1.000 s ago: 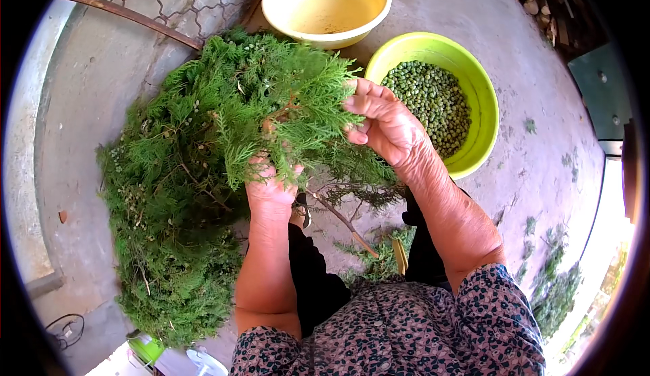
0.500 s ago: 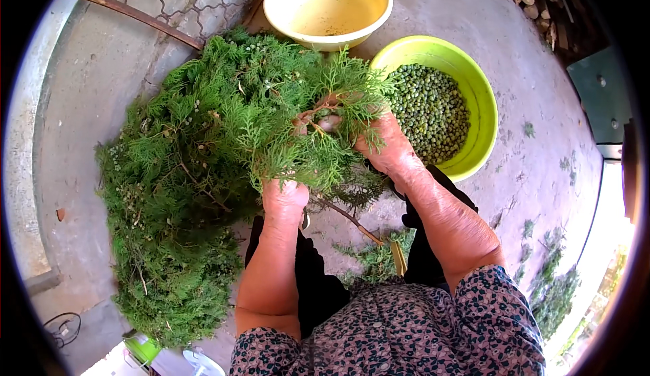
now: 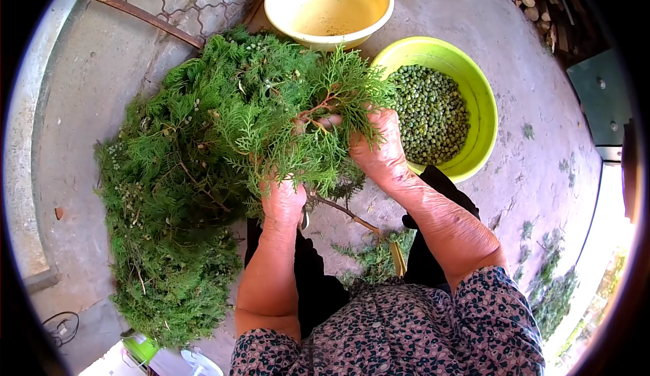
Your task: The person picks small green pine cones from evergreen branches by hand and places them into a green plastic bowl.
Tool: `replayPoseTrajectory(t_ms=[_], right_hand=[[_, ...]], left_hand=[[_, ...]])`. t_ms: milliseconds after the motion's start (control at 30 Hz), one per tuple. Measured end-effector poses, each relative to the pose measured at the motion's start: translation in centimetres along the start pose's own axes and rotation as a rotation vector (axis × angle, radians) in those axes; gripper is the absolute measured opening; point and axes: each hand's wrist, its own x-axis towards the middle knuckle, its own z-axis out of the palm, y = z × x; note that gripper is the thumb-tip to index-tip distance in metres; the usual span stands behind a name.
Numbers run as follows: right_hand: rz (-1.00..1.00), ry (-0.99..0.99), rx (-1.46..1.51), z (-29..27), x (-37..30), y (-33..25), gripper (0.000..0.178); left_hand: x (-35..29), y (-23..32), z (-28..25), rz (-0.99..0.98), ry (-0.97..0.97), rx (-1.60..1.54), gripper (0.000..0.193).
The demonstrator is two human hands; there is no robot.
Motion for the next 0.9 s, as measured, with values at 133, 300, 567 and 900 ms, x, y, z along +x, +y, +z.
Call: replayPoseTrajectory(t_ms=[133, 300, 567, 900], right_hand=[[0.070, 0.019, 0.188, 0.6, -0.2, 1.1, 0.027], [0.099, -0.049, 0.060, 0.3, 0.0, 0.3, 0.026], [0.106, -0.158, -0.058, -0.1, 0.2, -0.6, 0.017], [0.259, -0.108, -0.075, -3.2, 1.3, -2.8, 0.007]], left_hand=[[0.1, 0.4, 0.7, -0.005, 0.004, 0.001, 0.030], [0.2, 0.5, 0.9, -0.003, 0.066, 0.071, 0.031], [0.0, -0.3, -0.5, 0.092, -0.034, 0.157, 0.033], [2.3, 6.0, 2.9, -0.143, 0.373, -0.156, 0.015]])
